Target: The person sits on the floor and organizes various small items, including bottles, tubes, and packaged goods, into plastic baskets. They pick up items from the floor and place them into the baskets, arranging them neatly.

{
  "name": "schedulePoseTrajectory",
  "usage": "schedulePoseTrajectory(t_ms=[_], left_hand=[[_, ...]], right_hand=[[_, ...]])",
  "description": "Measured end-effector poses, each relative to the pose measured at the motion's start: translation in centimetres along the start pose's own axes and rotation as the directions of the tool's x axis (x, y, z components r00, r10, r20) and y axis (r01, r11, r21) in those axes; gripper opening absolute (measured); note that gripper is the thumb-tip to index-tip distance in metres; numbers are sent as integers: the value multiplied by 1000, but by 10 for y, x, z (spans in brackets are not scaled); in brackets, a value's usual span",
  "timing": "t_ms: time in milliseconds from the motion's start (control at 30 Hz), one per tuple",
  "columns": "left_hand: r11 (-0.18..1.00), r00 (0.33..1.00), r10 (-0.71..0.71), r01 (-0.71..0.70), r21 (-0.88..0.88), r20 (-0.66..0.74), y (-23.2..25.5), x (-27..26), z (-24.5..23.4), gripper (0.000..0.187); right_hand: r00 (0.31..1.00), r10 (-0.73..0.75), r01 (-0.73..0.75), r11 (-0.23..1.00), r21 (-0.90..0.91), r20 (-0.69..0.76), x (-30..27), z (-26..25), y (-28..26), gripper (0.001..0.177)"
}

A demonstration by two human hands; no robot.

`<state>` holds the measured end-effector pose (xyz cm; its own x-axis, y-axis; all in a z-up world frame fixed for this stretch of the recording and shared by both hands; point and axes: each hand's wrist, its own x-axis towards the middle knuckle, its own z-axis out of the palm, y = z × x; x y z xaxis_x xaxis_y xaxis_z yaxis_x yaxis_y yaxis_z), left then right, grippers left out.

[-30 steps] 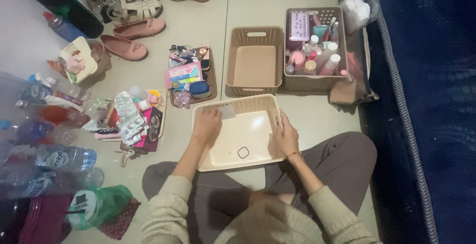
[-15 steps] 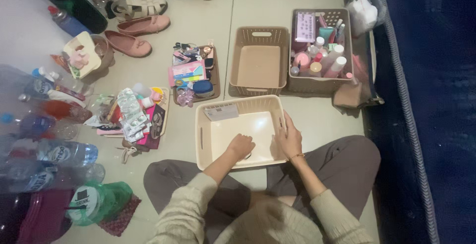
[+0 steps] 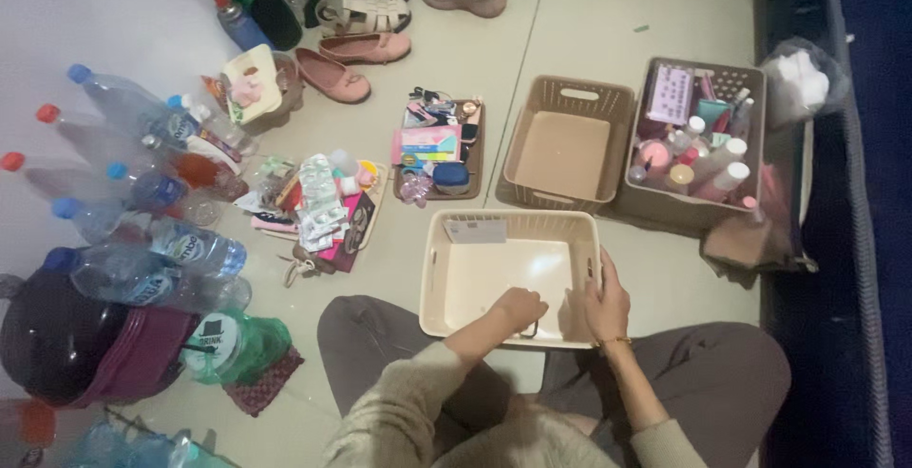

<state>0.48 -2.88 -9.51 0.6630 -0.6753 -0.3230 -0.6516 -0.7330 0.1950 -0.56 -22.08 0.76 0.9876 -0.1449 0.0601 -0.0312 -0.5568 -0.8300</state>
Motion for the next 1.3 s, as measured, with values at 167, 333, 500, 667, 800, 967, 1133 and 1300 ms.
schedulePoseTrajectory(t_ms=[167, 333, 500, 667, 800, 967, 1133, 1300], left_hand=[[909, 958, -288, 274, -313, 4, 7, 0, -40, 22], [662, 858, -510, 349, -664, -58, 13, -17, -128, 45], [397, 703, -656, 12, -918, -275, -14, -79, -147, 49], [593, 233, -805, 304, -745, -546, -108, -187, -128, 47], [492, 85, -824, 596, -634, -560, -182, -247, -140, 77], [320, 64, -881, 811, -489, -469, -235, -250, -157, 104], [134, 23, -972, 871, -472, -233, -256, -235, -144, 111], [116, 9, -966, 908, -402, -258, -266, -224, -125, 93]], right_hand=[[992, 120, -119, 993, -17, 45, 1, -1, 3, 62], [999, -52, 52, 998, -41, -6, 3, -1, 9, 61], [984, 165, -160, 984, -76, 60, 4, 0, 7, 61], [989, 137, -132, 989, -72, 59, 2, -2, 3, 62], [995, 93, -92, 995, -36, 34, 0, -6, -2, 60], [978, 197, -196, 980, -20, 63, 2, -5, -6, 63], [994, 104, -103, 994, -33, 37, 2, -5, -3, 62], [984, 172, -172, 985, 10, 40, 3, -3, -2, 63]])
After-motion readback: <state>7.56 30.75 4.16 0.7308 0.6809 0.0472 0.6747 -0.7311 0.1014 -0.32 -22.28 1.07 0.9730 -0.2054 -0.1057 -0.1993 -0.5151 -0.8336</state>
